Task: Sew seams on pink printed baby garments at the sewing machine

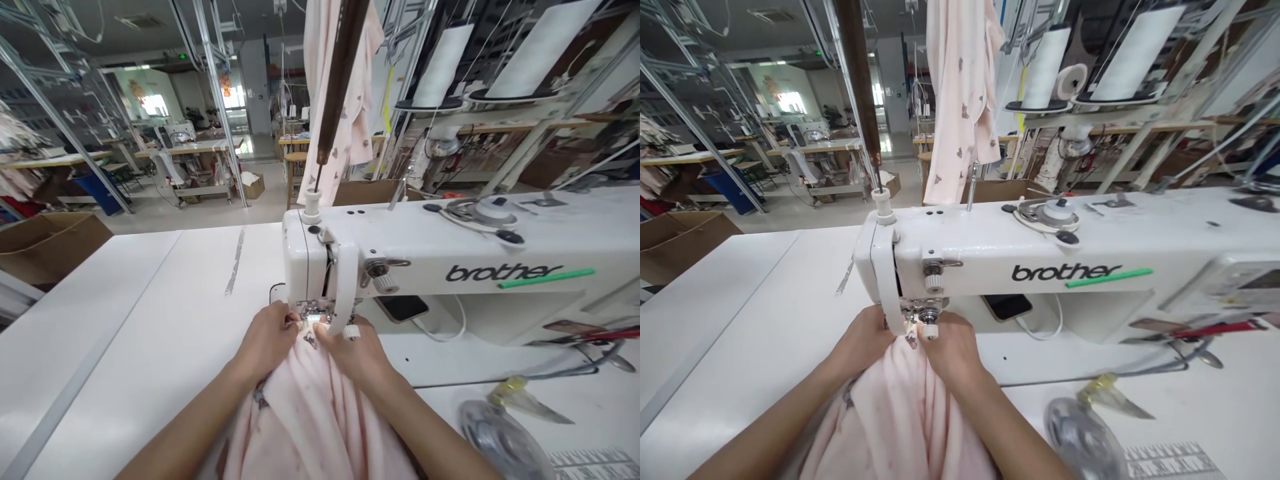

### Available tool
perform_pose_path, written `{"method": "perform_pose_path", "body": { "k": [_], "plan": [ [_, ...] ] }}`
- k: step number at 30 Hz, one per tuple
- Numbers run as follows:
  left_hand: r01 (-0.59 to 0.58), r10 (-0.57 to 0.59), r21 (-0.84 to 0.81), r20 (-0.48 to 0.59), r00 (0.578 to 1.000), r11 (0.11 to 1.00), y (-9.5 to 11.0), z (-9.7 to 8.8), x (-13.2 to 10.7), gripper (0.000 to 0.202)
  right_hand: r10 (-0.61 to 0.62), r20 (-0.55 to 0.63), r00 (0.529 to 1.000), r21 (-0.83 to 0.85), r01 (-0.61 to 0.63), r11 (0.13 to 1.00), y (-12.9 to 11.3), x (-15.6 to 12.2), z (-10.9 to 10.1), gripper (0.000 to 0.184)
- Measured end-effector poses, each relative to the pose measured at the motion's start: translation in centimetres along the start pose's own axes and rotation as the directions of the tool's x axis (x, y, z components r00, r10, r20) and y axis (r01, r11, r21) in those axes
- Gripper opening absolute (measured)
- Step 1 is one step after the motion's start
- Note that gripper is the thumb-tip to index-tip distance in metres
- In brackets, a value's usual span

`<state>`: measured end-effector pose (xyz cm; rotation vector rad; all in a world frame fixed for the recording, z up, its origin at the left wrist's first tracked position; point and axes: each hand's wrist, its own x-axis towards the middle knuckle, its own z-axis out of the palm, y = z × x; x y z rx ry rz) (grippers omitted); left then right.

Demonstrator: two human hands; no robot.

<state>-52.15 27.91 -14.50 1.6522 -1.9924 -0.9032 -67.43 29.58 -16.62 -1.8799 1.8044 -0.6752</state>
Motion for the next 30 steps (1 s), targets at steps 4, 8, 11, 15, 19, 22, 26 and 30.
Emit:
{"method": "perform_pose_path", "body": {
  "k": [4,8,11,15,19,22,26,30],
  "plan": [
    [-0.011,0.012,0.027,-0.018,1.0,1.0,0.1,0.1,0.0,0.013,0.027,-0.018,0.999,-0.015,-0.027,1.0,-0.1,-0.2,0.0,0.021],
    [-0.015,0.016,0.064,-0.026,1.0,0.998,0.1,0.3,0.0,0.011,0.052,-0.058,0.997,-0.018,-0.053,0.998,-0.6,-0.7,-0.3,0.019],
    [-0.013,0.016,0.087,-0.036,0.999,0.996,0.0,0.4,0.0,0.009,0.05,-0.074,0.996,-0.028,-0.052,0.998,-0.9,-0.7,-0.4,0.017],
    [-0.012,0.018,0.116,-0.054,0.998,0.993,-0.2,0.6,0.2,0.008,0.031,-0.097,0.995,-0.045,-0.035,0.998,-0.7,-0.6,-0.2,0.019],
    [-0.012,0.023,0.143,-0.072,0.997,0.99,-0.3,0.8,0.4,0.007,0.004,-0.108,0.994,-0.081,-0.013,0.997,-0.2,-0.3,0.3,0.018],
    [-0.008,0.023,0.161,-0.087,0.996,0.987,-0.4,0.9,0.5,0.007,-0.024,-0.108,0.994,-0.117,0.011,0.993,0.0,0.0,0.5,0.015],
    [-0.007,0.027,0.179,-0.109,0.994,0.984,-0.5,1.1,0.8,0.008,-0.038,-0.116,0.993,-0.146,0.021,0.989,0.2,0.2,0.8,0.013],
    [-0.029,0.051,0.182,-0.116,0.992,0.983,-0.5,1.3,1.0,0.01,-0.025,-0.142,0.99,-0.139,0.005,0.99,0.3,0.4,1.1,0.013]
  ]
}}
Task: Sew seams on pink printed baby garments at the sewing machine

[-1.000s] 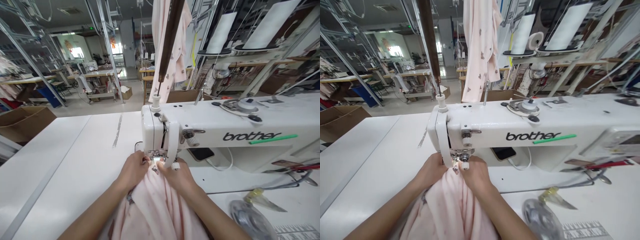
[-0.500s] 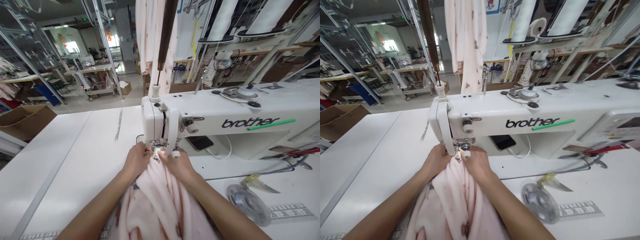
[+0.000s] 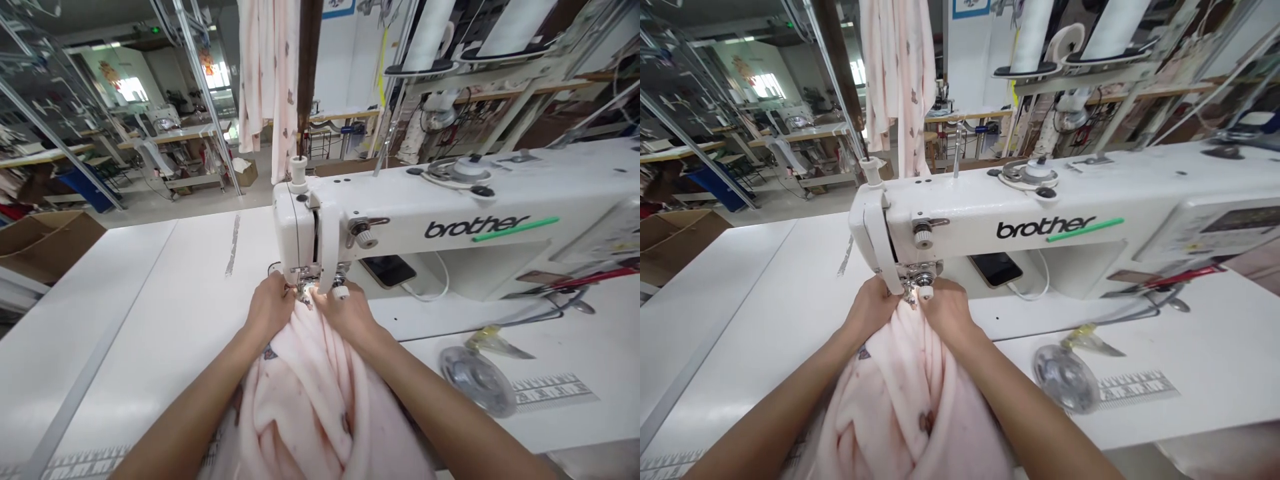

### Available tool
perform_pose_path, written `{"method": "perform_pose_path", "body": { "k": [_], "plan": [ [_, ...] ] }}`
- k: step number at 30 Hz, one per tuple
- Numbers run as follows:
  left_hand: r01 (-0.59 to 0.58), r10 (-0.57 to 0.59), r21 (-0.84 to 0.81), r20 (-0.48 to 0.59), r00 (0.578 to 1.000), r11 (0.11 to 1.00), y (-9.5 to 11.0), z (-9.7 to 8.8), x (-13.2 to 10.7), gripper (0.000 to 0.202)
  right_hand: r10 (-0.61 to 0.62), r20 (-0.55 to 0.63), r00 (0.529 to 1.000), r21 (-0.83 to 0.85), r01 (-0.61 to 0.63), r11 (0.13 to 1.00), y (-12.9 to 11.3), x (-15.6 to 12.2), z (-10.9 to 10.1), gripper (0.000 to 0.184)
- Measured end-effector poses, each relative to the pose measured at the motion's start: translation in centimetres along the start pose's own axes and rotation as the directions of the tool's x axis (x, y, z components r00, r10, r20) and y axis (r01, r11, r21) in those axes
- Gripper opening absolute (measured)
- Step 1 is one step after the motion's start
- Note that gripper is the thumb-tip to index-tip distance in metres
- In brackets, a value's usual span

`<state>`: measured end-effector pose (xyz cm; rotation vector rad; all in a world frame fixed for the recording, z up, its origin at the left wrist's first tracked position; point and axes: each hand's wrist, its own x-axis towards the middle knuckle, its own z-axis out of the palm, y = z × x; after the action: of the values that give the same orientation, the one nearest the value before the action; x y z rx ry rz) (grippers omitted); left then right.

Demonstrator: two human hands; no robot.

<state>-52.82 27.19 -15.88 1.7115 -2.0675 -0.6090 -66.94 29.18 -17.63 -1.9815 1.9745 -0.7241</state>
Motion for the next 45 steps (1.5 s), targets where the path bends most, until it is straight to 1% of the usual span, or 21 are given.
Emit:
{"method": "perform_pose_path", "body": {
  "k": [4,9,11,14,17,22,28,33,35,38,41,45],
  "plan": [
    [0.001,-0.001,-0.015,-0.01,1.0,1.0,0.0,-0.1,0.1,0.01,0.006,-0.009,1.0,0.017,-0.006,1.0,0.0,0.2,0.3,0.014],
    [-0.037,0.038,-0.062,0.027,0.999,0.997,-0.2,-0.5,0.1,0.01,-0.001,-0.018,1.0,0.043,0.001,0.999,0.3,0.1,0.4,0.018],
    [-0.044,0.047,-0.074,0.032,0.998,0.996,-0.3,-0.6,0.1,0.012,-0.047,-0.007,0.999,0.073,0.047,0.996,0.7,-0.1,0.1,0.021],
    [-0.054,0.058,-0.087,0.036,0.998,0.995,-0.3,-0.6,0.2,0.015,-0.152,0.01,0.988,0.139,0.15,0.979,1.7,-0.5,-0.6,0.025],
    [-0.066,0.07,-0.109,0.039,0.997,0.992,-0.4,-0.6,0.3,0.018,-0.199,-0.006,0.98,0.171,0.197,0.965,2.6,-0.5,-0.9,0.033],
    [-0.052,0.059,-0.135,0.048,0.997,0.99,-0.5,-0.6,0.3,0.019,-0.194,-0.012,0.981,0.168,0.193,0.967,2.8,-0.3,-0.7,0.032],
    [-0.06,0.079,-0.183,0.096,0.992,0.981,-0.5,-0.8,0.0,0.018,-0.172,0.012,0.985,0.162,0.168,0.972,2.5,-0.4,-0.8,0.034],
    [-0.019,0.041,-0.182,0.119,0.992,0.983,-0.8,-0.7,0.0,0.015,-0.17,0.034,0.985,0.191,0.161,0.968,2.5,-0.5,-0.7,0.038],
    [-0.02,0.044,-0.183,0.125,0.991,0.983,-0.7,-0.8,0.0,0.015,-0.178,0.043,0.983,0.209,0.166,0.964,2.5,-0.5,-0.7,0.039],
    [-0.05,0.076,-0.201,0.124,0.989,0.978,-0.6,-0.9,-0.3,0.017,-0.201,0.049,0.978,0.234,0.185,0.955,2.4,-0.5,-0.9,0.037],
    [-0.08,0.104,-0.218,0.099,0.99,0.973,-0.8,-0.7,-0.5,0.018,-0.216,0.041,0.976,0.265,0.198,0.944,2.1,-0.7,-1.4,0.03],
    [-0.072,0.093,-0.233,0.08,0.992,0.97,-1.2,-0.3,-0.2,0.015,-0.173,0.022,0.985,0.291,0.159,0.943,1.5,-0.9,-1.8,0.017]
  ]
}}
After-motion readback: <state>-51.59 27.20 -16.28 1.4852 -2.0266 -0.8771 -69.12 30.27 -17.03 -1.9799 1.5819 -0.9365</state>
